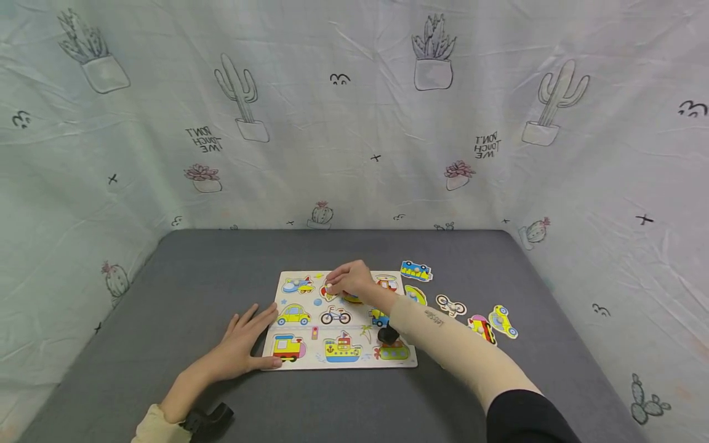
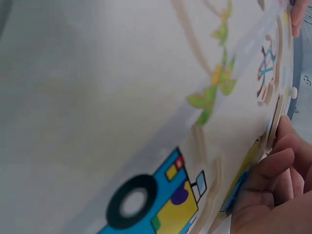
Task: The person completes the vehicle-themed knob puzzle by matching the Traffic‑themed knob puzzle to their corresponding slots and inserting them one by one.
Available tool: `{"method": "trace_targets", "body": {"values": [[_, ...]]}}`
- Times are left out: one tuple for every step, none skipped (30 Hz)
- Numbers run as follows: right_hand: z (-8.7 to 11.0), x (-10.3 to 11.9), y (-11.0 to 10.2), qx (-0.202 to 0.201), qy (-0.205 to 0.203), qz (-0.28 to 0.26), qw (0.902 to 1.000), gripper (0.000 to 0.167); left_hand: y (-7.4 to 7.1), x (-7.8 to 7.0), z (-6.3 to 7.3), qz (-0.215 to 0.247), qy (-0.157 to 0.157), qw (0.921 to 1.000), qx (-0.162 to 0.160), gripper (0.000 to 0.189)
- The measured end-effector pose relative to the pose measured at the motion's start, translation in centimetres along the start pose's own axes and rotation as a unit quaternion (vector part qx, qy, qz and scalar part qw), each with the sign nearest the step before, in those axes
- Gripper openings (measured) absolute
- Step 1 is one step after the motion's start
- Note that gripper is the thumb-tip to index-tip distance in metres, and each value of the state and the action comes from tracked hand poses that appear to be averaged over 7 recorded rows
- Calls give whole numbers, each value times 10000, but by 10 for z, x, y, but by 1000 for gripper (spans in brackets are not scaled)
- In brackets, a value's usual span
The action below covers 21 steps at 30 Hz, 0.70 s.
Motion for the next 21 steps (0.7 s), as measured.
{"method": "trace_targets", "body": {"values": [[0, 0, 0, -27, -29, 40, 10000, 18, 0, 1, 0, -5, -7, 10000, 6, 106], [0, 1, 1, -49, -79, 90, 9999, 18, 0, 1, 0, -8, -9, 10000, 2, 106], [1, 1, 1, -73, -118, 132, 9998, 18, 0, 1, 0, -6, -11, 10000, 0, 106], [1, 1, 2, -88, -161, 162, 9997, 18, 0, 2, 0, -12, -9, 10000, -4, 106], [1, 2, 2, -106, -189, 178, 9996, 18, 0, 2, 0, -8, -10, 10000, -6, 106], [1, 2, 2, -127, -227, 211, 9994, 18, 0, 2, 0, -5, -7, 10000, -7, 106], [1, 2, 2, -142, -262, 229, 9993, 18, 0, 1, 0, 8, -5, 10000, -13, 106], [2, 3, 2, -139, -289, 237, 9992, 18, -1, 1, 0, 20, -2, 10000, -21, 105], [2, 3, 2, -129, -293, 229, 9992, 18, -1, 1, 0, 40, -10, 10000, -13, 105], [2, 3, 2, -120, -306, 243, 9992, 18, -1, 0, 0, 49, -15, 10000, -11, 105], [2, 3, 2, -112, -304, 249, 9992, 19, -1, 0, 0, 62, -22, 10000, 2, 105], [2, 3, 2, -103, -294, 256, 9992, 20, -1, -1, 0, 78, -29, 10000, 11, 105], [1, 3, 2, -100, -284, 261, 9992, 20, -1, -1, 0, 88, -32, 10000, 12, 105], [1, 4, 2, -98, -270, 279, 9992, 20, -1, -1, 0, 93, -34, 9999, 9, 105], [1, 4, 2, -110, -262, 294, 9992, 21, -1, -2, 0, 99, -36, 9999, 6, 105], [1, 4, 2, -122, -254, 302, 9991, 21, -1, -2, 0, 87, -32, 10000, 2, 105], [1, 4, 1, -139, -254, 316, 9991, 21, -1, -2, 0, 80, -28, 10000, -2, 105], [1, 4, 1, -149, -246, 328, 9990, 21, 0, -2, 0, 79, -26, 10000, -6, 105], [2, 4, 1, -151, -252, 342, 9990, 21, 0, -2, 0, 67, -24, 10000, -9, 105], [2, 4, 1, -149, -267, 360, 9989, 21, 0, -2, 0, 53, -26, 10000, -6, 105], [2, 4, 0, -146, -270, 369, 9988, 21, 1, -2, 0, 43, -25, 10000, -10, 105]]}}
Point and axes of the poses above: each hand's wrist, its own z-axis away from the middle knuckle, its own y-axis out of the palm, x = y × z, the point moved 6 cm from there along -z, towards the middle knuckle, and after that the axes turned 11 degrees about -x, right-handed, at the moved point
